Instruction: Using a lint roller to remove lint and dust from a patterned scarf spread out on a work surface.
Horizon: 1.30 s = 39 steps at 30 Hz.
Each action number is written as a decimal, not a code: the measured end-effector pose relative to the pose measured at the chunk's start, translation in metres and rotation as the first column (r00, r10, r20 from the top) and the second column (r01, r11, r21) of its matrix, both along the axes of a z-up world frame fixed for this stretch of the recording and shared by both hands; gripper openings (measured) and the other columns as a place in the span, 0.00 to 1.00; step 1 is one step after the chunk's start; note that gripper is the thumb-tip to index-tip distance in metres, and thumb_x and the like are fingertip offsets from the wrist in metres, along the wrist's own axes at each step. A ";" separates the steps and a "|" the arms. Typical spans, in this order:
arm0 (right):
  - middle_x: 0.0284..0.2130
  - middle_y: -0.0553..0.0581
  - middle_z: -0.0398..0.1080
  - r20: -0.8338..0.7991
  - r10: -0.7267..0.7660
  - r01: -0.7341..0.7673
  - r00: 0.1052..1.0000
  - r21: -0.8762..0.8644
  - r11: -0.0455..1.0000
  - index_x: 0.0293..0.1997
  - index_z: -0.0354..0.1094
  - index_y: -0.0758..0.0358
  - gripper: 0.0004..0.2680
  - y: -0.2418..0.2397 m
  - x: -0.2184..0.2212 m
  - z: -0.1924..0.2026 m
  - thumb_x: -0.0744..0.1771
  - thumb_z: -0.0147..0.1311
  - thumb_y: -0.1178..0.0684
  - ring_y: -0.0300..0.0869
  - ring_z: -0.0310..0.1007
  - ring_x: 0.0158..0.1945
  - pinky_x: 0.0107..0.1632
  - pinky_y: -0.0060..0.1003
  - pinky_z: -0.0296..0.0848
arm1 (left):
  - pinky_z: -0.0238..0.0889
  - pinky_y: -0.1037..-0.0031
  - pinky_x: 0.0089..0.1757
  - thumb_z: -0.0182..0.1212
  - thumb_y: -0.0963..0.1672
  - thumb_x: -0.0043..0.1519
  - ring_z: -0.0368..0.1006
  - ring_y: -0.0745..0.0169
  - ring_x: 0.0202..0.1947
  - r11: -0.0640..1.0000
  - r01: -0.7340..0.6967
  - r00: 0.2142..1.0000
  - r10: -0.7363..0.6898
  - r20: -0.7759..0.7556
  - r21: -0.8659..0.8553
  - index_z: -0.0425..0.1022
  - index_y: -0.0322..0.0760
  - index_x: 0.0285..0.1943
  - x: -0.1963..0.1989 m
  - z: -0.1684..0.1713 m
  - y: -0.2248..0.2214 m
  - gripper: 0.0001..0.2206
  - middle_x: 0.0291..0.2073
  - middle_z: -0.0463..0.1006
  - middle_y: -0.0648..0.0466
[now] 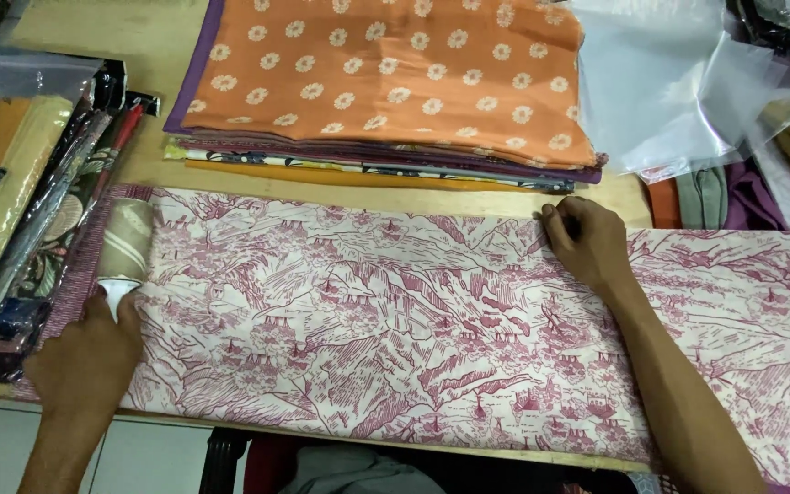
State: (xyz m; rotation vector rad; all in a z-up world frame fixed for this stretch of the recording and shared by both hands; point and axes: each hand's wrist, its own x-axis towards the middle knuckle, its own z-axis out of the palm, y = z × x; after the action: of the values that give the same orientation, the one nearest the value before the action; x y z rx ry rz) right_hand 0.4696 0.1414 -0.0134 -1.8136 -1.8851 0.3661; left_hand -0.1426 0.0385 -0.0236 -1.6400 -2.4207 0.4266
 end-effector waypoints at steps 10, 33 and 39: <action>0.19 0.54 0.69 0.022 0.023 -0.024 0.999 0.024 0.999 0.26 0.69 0.61 0.15 0.003 0.003 -0.006 0.73 0.52 0.49 0.41 0.61 0.21 0.26 0.37 0.56 | 0.65 0.77 0.19 0.30 0.59 0.70 0.68 0.70 0.12 0.962 0.149 0.949 -0.075 0.305 -0.228 0.71 0.47 0.49 0.127 0.044 -0.049 0.25 0.15 0.71 0.62; 0.21 0.56 0.68 0.017 -0.001 0.001 1.000 0.002 1.000 0.26 0.66 0.62 0.15 0.001 0.002 -0.005 0.73 0.53 0.50 0.43 0.60 0.24 0.28 0.40 0.55 | 0.73 0.56 0.35 0.27 0.57 0.80 0.84 0.48 0.29 0.982 -0.068 0.985 0.094 0.143 -0.177 0.71 0.39 0.51 0.027 0.029 -0.025 0.27 0.25 0.84 0.50; 0.21 0.55 0.69 0.033 0.017 -0.019 0.999 0.053 0.998 0.28 0.67 0.61 0.14 0.001 0.005 -0.011 0.73 0.53 0.50 0.43 0.62 0.24 0.28 0.40 0.57 | 0.64 0.37 0.49 0.24 0.57 0.76 0.77 0.24 0.53 0.967 -0.174 0.890 0.236 0.391 -0.187 0.71 0.37 0.63 0.019 0.048 -0.019 0.30 0.51 0.82 0.32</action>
State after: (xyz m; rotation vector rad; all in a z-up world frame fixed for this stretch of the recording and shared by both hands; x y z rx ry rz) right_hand 0.4746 0.1427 -0.0244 -1.7790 -1.9157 0.2913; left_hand -0.1233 0.0197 0.0239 -1.6771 -2.9581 0.3218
